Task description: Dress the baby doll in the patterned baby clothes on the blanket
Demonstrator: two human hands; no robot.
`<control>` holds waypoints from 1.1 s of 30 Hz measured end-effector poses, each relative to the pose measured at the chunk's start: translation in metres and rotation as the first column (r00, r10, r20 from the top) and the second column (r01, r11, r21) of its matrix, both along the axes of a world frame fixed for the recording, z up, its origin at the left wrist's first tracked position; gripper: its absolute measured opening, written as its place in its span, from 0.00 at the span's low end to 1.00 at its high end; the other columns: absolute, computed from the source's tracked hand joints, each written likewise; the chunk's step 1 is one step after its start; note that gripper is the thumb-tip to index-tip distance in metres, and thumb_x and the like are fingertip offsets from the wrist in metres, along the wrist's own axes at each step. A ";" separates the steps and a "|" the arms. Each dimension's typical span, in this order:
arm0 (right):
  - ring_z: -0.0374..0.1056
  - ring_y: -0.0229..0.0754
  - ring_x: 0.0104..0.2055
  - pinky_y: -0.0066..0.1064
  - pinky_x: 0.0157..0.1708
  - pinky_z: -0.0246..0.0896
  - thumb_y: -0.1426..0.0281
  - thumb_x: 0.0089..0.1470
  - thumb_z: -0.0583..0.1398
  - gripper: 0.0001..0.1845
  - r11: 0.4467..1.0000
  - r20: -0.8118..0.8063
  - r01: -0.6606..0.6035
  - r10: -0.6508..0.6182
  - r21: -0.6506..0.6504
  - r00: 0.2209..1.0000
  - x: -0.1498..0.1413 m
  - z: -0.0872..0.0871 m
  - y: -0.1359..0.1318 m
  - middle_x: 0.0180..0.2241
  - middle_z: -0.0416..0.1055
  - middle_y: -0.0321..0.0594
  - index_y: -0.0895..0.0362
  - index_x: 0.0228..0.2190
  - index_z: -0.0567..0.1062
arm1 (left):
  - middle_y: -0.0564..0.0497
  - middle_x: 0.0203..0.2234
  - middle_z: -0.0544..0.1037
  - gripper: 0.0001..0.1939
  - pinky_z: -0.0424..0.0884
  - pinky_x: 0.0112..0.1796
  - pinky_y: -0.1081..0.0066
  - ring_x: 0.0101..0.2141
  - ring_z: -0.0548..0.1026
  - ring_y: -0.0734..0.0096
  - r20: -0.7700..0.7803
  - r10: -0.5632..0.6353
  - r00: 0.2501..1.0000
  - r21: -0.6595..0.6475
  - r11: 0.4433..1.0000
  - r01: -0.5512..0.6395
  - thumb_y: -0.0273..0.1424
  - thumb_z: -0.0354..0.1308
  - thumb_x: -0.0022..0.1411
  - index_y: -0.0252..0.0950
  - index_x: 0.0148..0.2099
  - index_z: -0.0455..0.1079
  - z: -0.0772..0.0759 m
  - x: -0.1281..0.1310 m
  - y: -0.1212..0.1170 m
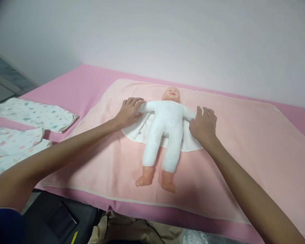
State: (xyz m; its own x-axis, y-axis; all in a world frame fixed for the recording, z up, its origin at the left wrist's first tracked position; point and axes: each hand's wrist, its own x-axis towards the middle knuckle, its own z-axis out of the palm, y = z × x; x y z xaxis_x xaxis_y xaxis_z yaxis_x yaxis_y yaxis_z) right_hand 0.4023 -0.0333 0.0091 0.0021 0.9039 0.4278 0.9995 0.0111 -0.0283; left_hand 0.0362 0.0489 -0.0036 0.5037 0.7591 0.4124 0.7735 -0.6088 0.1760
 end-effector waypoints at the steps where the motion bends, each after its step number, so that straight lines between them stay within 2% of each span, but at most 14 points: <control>1: 0.58 0.76 0.68 0.67 0.60 0.60 0.63 0.68 0.52 0.35 0.998 -0.026 -0.068 0.068 0.002 0.997 -0.016 0.010 0.004 0.67 0.65 0.71 0.67 0.70 0.64 | 0.44 0.70 0.70 0.25 0.63 0.63 0.50 0.67 0.65 0.47 0.026 -0.027 0.999 0.014 1.000 0.027 0.36 0.52 0.75 0.47 0.71 0.65 0.001 -0.001 -0.008; 3: 0.60 0.71 0.69 0.63 0.65 0.60 0.63 0.70 0.51 0.33 0.965 -0.077 -0.258 0.255 -0.039 0.964 -0.052 0.027 0.021 0.66 0.68 0.64 0.64 0.71 0.65 | 0.44 0.65 0.75 0.20 0.65 0.59 0.51 0.62 0.69 0.48 0.049 -0.066 0.997 0.006 0.998 0.066 0.39 0.50 0.77 0.47 0.66 0.69 0.002 -0.002 -0.023; 5: 0.63 0.67 0.69 0.58 0.68 0.60 0.62 0.71 0.52 0.31 0.905 -0.123 -0.412 0.399 -0.105 0.908 -0.086 0.036 0.047 0.66 0.70 0.60 0.62 0.68 0.69 | 0.43 0.58 0.79 0.17 0.66 0.58 0.51 0.56 0.72 0.49 0.034 -0.070 0.997 -0.030 0.997 0.071 0.42 0.48 0.78 0.45 0.60 0.72 0.000 0.001 -0.032; 7: 0.65 0.66 0.68 0.56 0.68 0.60 0.62 0.69 0.56 0.30 0.845 -0.164 -0.490 0.463 -0.216 0.871 -0.112 0.038 0.078 0.65 0.72 0.59 0.62 0.67 0.72 | 0.43 0.51 0.81 0.15 0.66 0.57 0.52 0.51 0.74 0.51 0.017 -0.042 0.999 -0.079 0.996 0.043 0.43 0.49 0.78 0.43 0.53 0.73 -0.006 0.004 -0.034; 10: 0.70 0.65 0.65 0.54 0.66 0.63 0.61 0.65 0.62 0.32 0.776 -0.216 -0.491 0.441 -0.396 0.871 -0.129 0.033 0.116 0.65 0.74 0.58 0.62 0.65 0.74 | 0.44 0.43 0.83 0.12 0.69 0.51 0.55 0.46 0.76 0.53 0.002 0.022 1.000 -0.169 0.985 -0.021 0.42 0.53 0.76 0.41 0.45 0.71 -0.016 0.007 -0.028; 13: 0.72 0.64 0.62 0.51 0.63 0.64 0.58 0.62 0.65 0.28 0.780 -0.252 -0.473 0.402 -0.410 0.881 -0.124 0.028 0.133 0.63 0.77 0.57 0.60 0.59 0.78 | 0.45 0.42 0.83 0.13 0.69 0.49 0.56 0.46 0.78 0.52 -0.023 0.055 0.998 -0.196 0.979 -0.058 0.44 0.56 0.74 0.40 0.43 0.71 -0.018 0.012 -0.019; 15: 0.74 0.61 0.57 0.48 0.58 0.65 0.57 0.61 0.64 0.22 0.801 -0.310 -0.499 0.407 -0.330 0.859 -0.112 0.025 0.131 0.56 0.80 0.54 0.58 0.51 0.80 | 0.42 0.46 0.83 0.14 0.69 0.52 0.55 0.51 0.77 0.49 -0.048 0.075 0.996 -0.191 0.978 -0.083 0.46 0.58 0.73 0.40 0.46 0.71 -0.015 0.018 -0.011; 17: 0.74 0.56 0.48 0.44 0.51 0.65 0.57 0.61 0.62 0.16 0.830 -0.415 -0.512 0.395 -0.221 0.819 -0.096 0.022 0.124 0.46 0.82 0.48 0.56 0.42 0.78 | 0.39 0.52 0.81 0.17 0.69 0.54 0.55 0.55 0.75 0.46 -0.087 0.111 0.990 -0.196 0.972 -0.127 0.47 0.60 0.72 0.38 0.50 0.71 -0.012 0.027 0.000; 21: 0.66 0.48 0.38 0.37 0.39 0.59 0.61 0.57 0.60 0.08 0.900 -0.641 -0.435 0.315 -0.033 0.700 -0.065 0.017 0.112 0.33 0.73 0.37 0.52 0.33 0.71 | 0.33 0.57 0.78 0.22 0.69 0.56 0.53 0.59 0.73 0.42 -0.163 0.179 0.970 -0.223 0.951 -0.213 0.44 0.57 0.73 0.32 0.58 0.70 -0.011 0.049 0.030; 23: 0.64 0.46 0.37 0.36 0.37 0.57 0.62 0.55 0.58 0.06 0.909 -0.688 -0.416 0.310 0.014 0.656 -0.056 0.016 0.110 0.31 0.69 0.35 0.52 0.31 0.69 | 0.32 0.56 0.79 0.21 0.69 0.56 0.52 0.57 0.75 0.42 -0.181 0.177 0.967 -0.241 0.946 -0.218 0.40 0.53 0.75 0.30 0.60 0.70 -0.014 0.055 0.042; 25: 0.62 0.46 0.36 0.36 0.37 0.56 0.64 0.53 0.57 0.06 0.905 -0.688 -0.425 0.325 0.027 0.648 -0.053 0.015 0.111 0.30 0.67 0.35 0.52 0.28 0.67 | 0.32 0.55 0.80 0.19 0.68 0.56 0.52 0.57 0.76 0.42 -0.175 0.166 0.971 -0.241 0.949 -0.205 0.35 0.50 0.75 0.30 0.61 0.70 -0.017 0.056 0.050; 27: 0.61 0.46 0.35 0.37 0.37 0.55 0.64 0.52 0.57 0.07 0.897 -0.676 -0.442 0.340 0.023 0.654 -0.054 0.015 0.112 0.28 0.64 0.35 0.52 0.26 0.65 | 0.33 0.53 0.81 0.18 0.70 0.53 0.54 0.54 0.78 0.44 -0.124 0.179 0.976 -0.271 0.940 -0.207 0.34 0.49 0.75 0.32 0.58 0.71 -0.016 0.050 0.054; 31: 0.61 0.45 0.35 0.38 0.36 0.53 0.65 0.51 0.57 0.08 0.876 -0.672 -0.483 0.360 0.004 0.647 -0.061 0.015 0.114 0.27 0.64 0.35 0.52 0.24 0.64 | 0.38 0.47 0.84 0.14 0.71 0.43 0.59 0.45 0.81 0.50 0.098 0.295 0.951 -0.468 0.857 -0.217 0.38 0.47 0.77 0.36 0.50 0.70 -0.009 0.030 0.062; 33: 0.60 0.45 0.34 0.38 0.36 0.52 0.65 0.51 0.57 0.08 0.866 -0.660 -0.500 0.364 -0.020 0.657 -0.066 0.017 0.115 0.27 0.64 0.35 0.52 0.24 0.64 | 0.41 0.48 0.84 0.11 0.71 0.43 0.61 0.45 0.81 0.54 0.158 0.313 0.936 -0.500 0.843 -0.198 0.39 0.48 0.77 0.39 0.47 0.68 -0.005 0.025 0.065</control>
